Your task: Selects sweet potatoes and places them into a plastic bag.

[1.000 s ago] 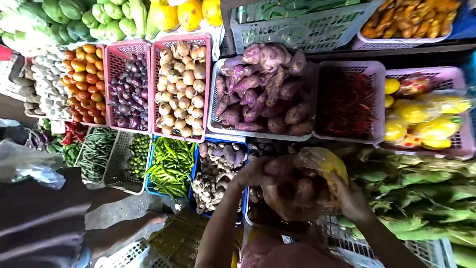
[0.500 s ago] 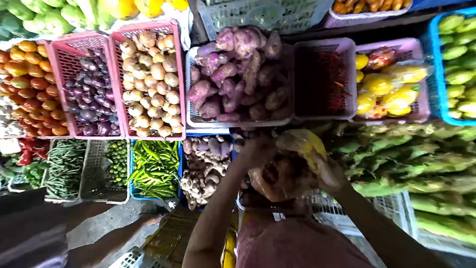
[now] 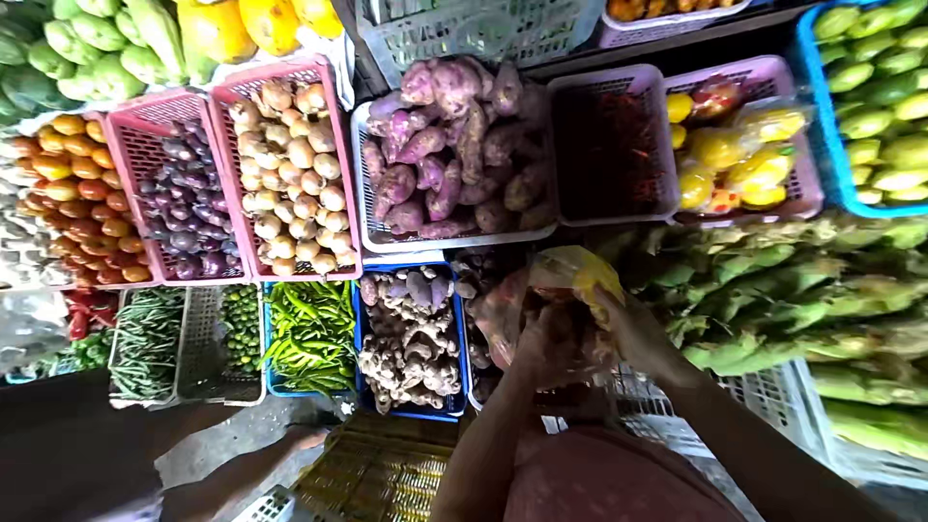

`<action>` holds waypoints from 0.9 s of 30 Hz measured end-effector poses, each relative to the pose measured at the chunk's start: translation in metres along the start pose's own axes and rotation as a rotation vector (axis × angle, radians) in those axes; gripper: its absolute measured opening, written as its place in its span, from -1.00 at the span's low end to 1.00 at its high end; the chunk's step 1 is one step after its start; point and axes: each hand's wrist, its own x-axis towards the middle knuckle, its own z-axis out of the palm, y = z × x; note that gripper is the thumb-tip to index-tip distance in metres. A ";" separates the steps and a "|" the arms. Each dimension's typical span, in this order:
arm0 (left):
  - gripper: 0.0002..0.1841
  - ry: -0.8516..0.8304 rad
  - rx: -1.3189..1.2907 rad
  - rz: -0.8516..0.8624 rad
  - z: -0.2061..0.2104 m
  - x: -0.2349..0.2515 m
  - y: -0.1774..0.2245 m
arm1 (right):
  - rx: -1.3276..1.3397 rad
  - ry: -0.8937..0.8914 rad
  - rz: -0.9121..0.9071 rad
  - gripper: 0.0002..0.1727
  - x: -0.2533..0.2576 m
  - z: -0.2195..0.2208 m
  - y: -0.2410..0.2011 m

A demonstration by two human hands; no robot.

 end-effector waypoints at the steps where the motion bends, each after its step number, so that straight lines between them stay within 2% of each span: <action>1: -0.26 0.058 -0.064 0.092 -0.004 -0.007 -0.001 | 0.001 0.019 0.018 -0.43 0.003 -0.001 0.000; 3: -0.29 0.283 -0.244 0.348 -0.021 -0.014 -0.006 | -0.002 0.045 0.030 -0.45 0.007 -0.003 0.001; 4: -0.30 0.354 -0.316 0.395 -0.040 -0.015 -0.002 | 0.002 0.047 0.036 -0.46 0.009 -0.004 0.003; 8: -0.39 0.658 -0.341 0.351 -0.164 0.012 0.026 | 0.006 0.043 0.012 -0.48 0.009 -0.003 0.005; 11: -0.33 0.923 -0.138 0.400 -0.263 0.060 0.034 | 0.018 0.030 -0.018 -0.55 0.006 -0.002 0.005; 13: -0.21 0.968 0.087 0.284 -0.311 0.088 0.041 | 0.034 0.037 0.014 -0.55 0.005 -0.002 0.003; 15: -0.27 0.820 0.322 0.127 -0.331 0.107 0.037 | 0.033 0.059 0.039 -0.55 0.004 -0.002 0.002; 17: -0.41 0.615 0.500 0.048 -0.333 0.120 0.022 | 0.031 0.070 0.045 -0.51 0.003 -0.001 0.002; 19: -0.52 0.525 0.549 0.041 -0.324 0.122 0.009 | 0.043 0.077 0.043 -0.51 0.003 0.000 0.002; 22: -0.63 0.679 0.448 0.195 -0.272 0.097 0.017 | 0.073 0.048 0.020 -0.51 0.003 0.000 -0.003; 23: -0.65 0.654 0.384 0.252 -0.241 0.081 0.025 | 0.092 0.038 0.018 -0.53 0.002 -0.002 -0.004; 24: -0.67 0.539 0.300 0.324 -0.204 0.061 0.028 | 0.108 0.019 0.014 -0.54 0.002 -0.004 -0.005; 25: -0.69 0.342 0.193 0.345 -0.169 0.046 0.026 | 0.107 0.011 -0.010 -0.55 0.004 -0.007 -0.004; 26: -0.68 0.146 0.121 0.331 -0.133 0.036 0.022 | 0.095 0.017 -0.008 -0.57 0.007 -0.009 -0.005; 27: -0.65 0.019 0.137 0.326 -0.098 0.033 0.015 | 0.078 0.019 -0.008 -0.58 0.010 -0.011 -0.005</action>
